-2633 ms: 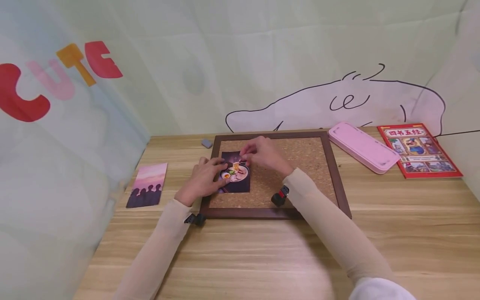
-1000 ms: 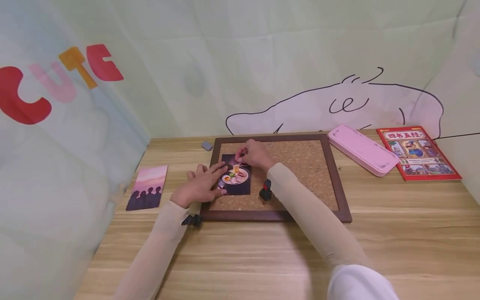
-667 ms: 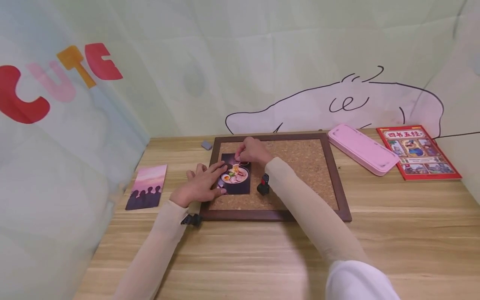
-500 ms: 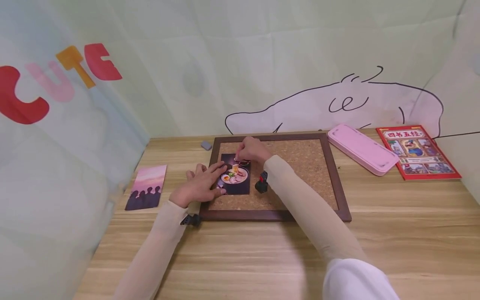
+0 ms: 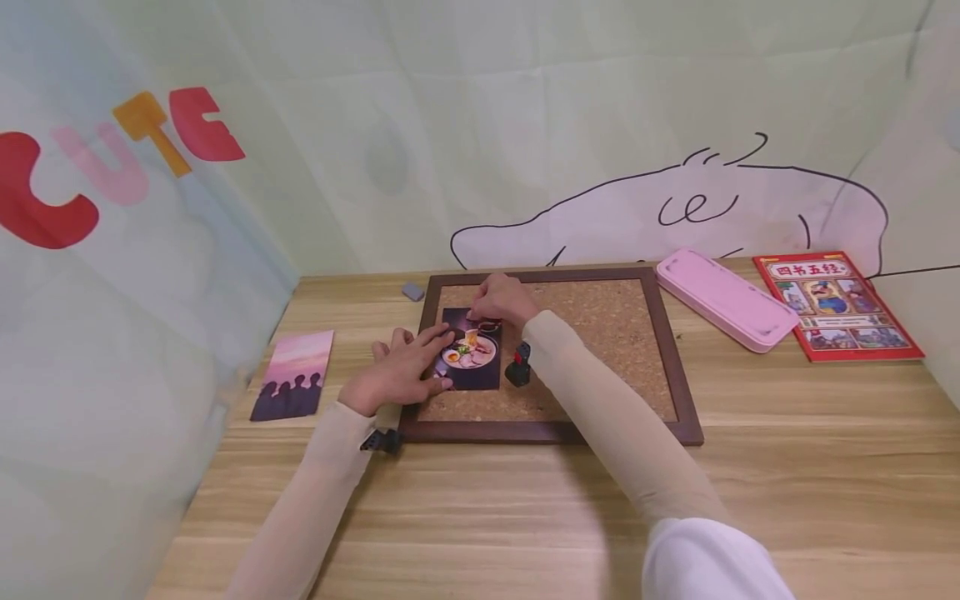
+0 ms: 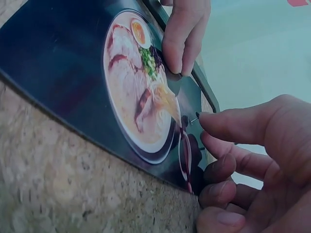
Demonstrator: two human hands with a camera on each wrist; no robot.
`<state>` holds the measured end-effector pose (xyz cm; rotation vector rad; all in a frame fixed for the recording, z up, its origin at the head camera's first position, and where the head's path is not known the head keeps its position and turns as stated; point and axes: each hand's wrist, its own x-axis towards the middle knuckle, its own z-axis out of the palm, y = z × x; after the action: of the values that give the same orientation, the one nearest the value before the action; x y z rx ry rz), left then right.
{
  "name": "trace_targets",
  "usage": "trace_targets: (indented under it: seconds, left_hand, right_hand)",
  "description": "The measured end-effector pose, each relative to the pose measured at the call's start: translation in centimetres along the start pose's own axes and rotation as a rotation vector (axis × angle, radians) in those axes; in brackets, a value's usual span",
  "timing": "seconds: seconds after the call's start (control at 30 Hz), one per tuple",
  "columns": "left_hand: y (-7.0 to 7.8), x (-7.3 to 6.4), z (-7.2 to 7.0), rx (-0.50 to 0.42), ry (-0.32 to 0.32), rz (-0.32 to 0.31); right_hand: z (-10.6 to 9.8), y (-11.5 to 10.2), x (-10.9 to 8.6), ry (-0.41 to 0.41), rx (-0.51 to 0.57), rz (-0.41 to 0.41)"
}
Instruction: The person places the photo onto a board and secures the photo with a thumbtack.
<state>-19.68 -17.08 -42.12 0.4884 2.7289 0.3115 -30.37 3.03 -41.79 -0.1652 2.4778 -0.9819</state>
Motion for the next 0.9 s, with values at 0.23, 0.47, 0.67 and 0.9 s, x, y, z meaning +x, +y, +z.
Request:
trace_targets:
  seconds: [0.23, 0.47, 0.67, 0.9]
  left_hand:
    - [-0.08, 0.06, 0.1, -0.009, -0.004, -0.002]
    - [-0.19, 0.28, 0.16, -0.008, -0.008, -0.005]
    - [-0.17, 0.35, 0.1, -0.011, -0.019, -0.009]
    - [-0.13, 0.12, 0.11, -0.006, 0.0, 0.002]
  right_hand:
    - [0.15, -0.18, 0.03, -0.006, 0.033, 0.016]
    - [0.04, -0.05, 0.07, 0.005, 0.077, 0.032]
    - [0.09, 0.04, 0.16, 0.012, 0.084, 0.029]
    - [0.19, 0.11, 0.6, 0.014, 0.062, 0.052]
